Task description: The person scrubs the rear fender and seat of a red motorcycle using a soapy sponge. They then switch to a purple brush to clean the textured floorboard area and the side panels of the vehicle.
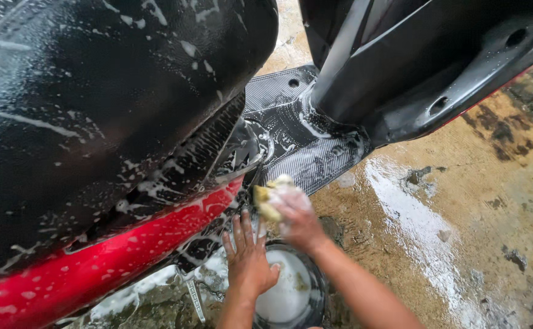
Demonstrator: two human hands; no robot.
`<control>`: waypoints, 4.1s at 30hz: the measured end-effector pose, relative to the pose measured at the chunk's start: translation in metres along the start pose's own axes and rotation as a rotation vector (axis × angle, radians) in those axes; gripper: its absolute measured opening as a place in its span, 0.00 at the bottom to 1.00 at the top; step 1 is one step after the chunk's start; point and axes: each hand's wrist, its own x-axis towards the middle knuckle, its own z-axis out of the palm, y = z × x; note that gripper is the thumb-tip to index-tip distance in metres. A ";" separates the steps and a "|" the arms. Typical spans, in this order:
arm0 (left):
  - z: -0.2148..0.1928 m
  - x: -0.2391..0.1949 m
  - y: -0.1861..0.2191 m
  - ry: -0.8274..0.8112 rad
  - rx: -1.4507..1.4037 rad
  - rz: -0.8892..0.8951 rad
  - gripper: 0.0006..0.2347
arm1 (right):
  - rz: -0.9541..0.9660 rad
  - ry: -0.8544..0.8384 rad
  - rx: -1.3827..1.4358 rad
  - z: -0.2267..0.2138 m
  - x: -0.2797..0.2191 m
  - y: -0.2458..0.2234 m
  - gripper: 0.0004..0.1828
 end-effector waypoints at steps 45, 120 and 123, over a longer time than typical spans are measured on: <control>-0.020 0.015 0.026 -0.114 -0.020 -0.021 0.51 | 0.452 0.194 -0.308 -0.039 0.039 0.141 0.32; 0.034 -0.048 -0.086 0.386 0.068 0.346 0.15 | -0.004 0.298 -0.276 0.084 0.019 0.092 0.25; 0.027 -0.045 -0.075 0.317 0.243 0.428 0.24 | 0.139 0.292 -0.550 0.076 0.041 0.158 0.27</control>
